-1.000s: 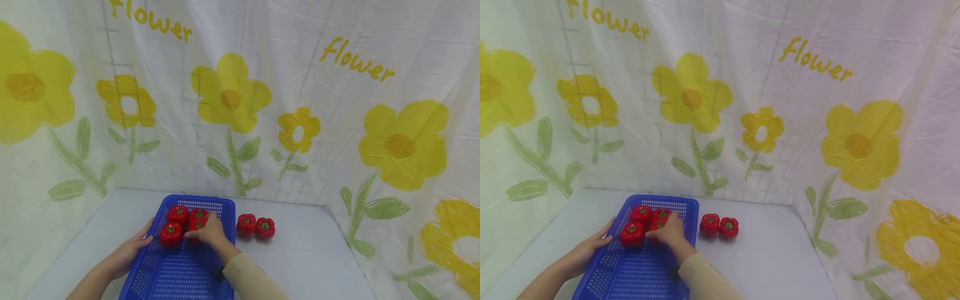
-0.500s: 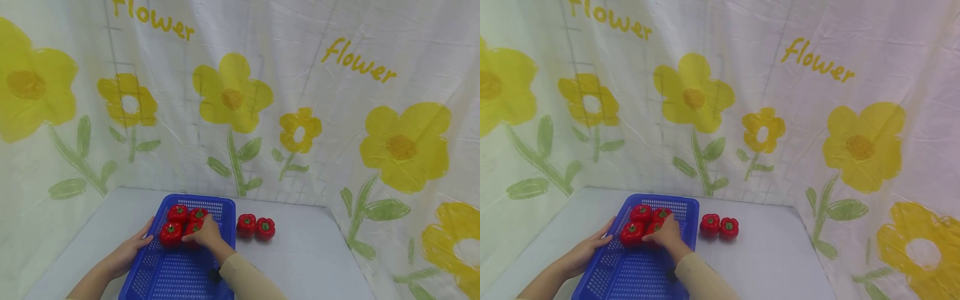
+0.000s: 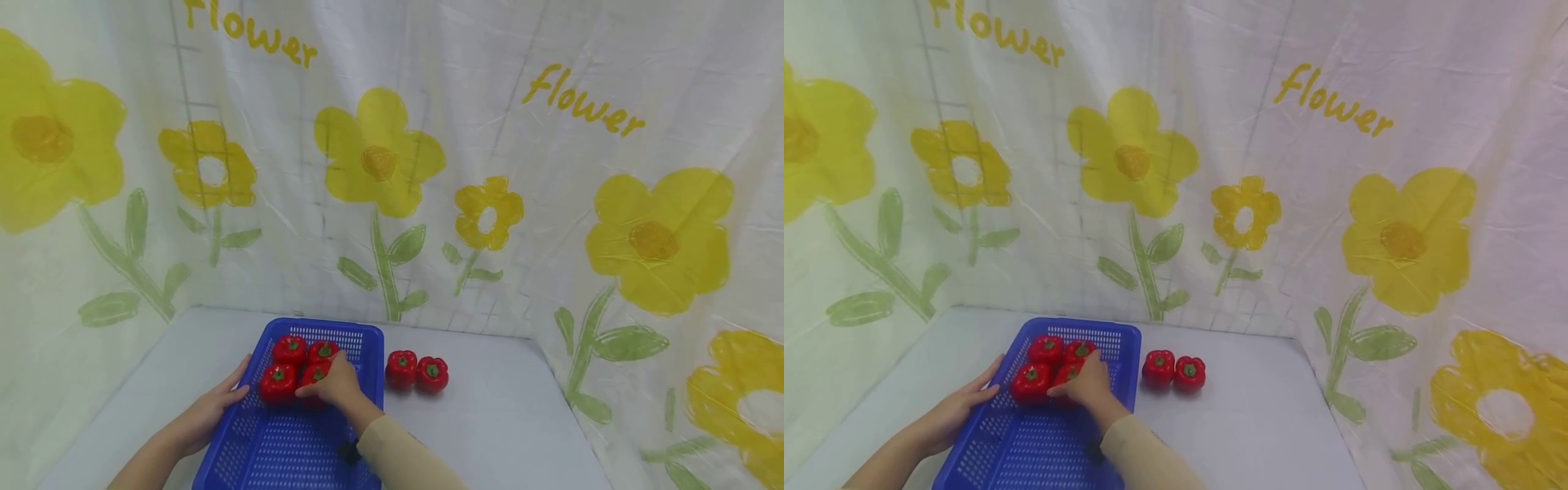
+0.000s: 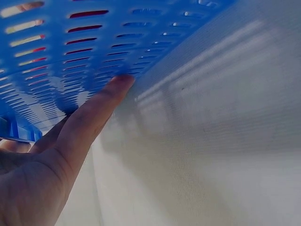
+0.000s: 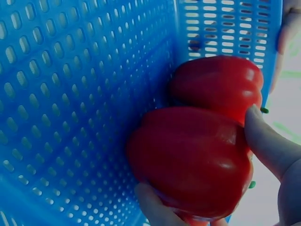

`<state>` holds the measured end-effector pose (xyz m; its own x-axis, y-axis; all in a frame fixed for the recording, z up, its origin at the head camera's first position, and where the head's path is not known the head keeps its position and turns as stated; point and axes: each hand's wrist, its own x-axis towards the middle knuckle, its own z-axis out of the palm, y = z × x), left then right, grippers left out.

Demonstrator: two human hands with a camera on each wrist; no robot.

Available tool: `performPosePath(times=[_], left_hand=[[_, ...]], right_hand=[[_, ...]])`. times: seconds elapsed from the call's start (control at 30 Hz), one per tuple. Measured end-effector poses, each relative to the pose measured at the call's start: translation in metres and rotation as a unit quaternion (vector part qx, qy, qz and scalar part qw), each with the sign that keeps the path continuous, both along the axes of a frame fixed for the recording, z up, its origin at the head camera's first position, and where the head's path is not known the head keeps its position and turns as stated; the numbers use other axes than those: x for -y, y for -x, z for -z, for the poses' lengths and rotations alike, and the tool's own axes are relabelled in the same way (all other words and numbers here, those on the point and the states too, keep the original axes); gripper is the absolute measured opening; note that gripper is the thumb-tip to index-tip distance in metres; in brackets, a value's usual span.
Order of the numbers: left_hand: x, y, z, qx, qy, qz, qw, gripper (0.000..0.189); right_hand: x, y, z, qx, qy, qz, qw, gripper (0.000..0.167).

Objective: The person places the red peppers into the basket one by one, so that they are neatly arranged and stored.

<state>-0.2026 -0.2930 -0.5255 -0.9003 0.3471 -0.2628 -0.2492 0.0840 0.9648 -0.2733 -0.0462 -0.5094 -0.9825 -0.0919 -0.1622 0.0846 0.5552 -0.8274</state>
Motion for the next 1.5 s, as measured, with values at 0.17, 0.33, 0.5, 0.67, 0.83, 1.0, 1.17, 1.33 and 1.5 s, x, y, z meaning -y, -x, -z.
performPosePath(times=[0.17,0.33,0.5,0.67,0.83,1.0,1.17,1.33,1.5], left_hand=[[0.0,0.0,0.001,-0.008,-0.001,0.002,1.0,0.071],[0.001,0.001,0.0,-0.008,0.001,0.0,1.0,0.071],[0.001,0.001,0.002,-0.005,0.007,-0.006,0.9999,0.071],[0.002,-0.001,0.004,-0.004,-0.001,0.003,1.0,0.071],[0.004,-0.001,0.004,-0.006,-0.005,0.012,0.9999,0.07],[0.004,0.001,0.001,-0.008,-0.006,0.013,0.9999,0.07],[0.004,0.001,0.0,-0.008,-0.003,0.013,0.9999,0.07],[0.005,0.001,0.001,-0.008,-0.006,0.016,0.9998,0.07],[0.004,0.001,0.002,-0.007,-0.011,0.015,0.9998,0.07]], right_hand=[[0.0,-0.001,-0.003,-0.001,-0.002,-0.001,1.0,0.105],[0.0,-0.001,-0.003,-0.007,-0.011,-0.005,0.9999,0.107],[-0.001,-0.003,-0.001,-0.007,-0.021,-0.011,0.9997,0.11],[-0.001,-0.004,0.0,-0.003,-0.025,-0.012,0.9996,0.114],[0.0,-0.005,-0.002,-0.003,-0.025,-0.007,0.9996,0.113],[-0.001,-0.006,-0.007,-0.011,-0.015,0.012,0.9998,0.089],[-0.001,-0.006,-0.012,-0.015,-0.015,0.015,0.9997,0.083],[-0.002,-0.005,-0.011,-0.025,-0.029,0.013,0.9992,0.086],[-0.004,-0.005,-0.006,-0.023,-0.017,0.014,0.9995,0.093]])
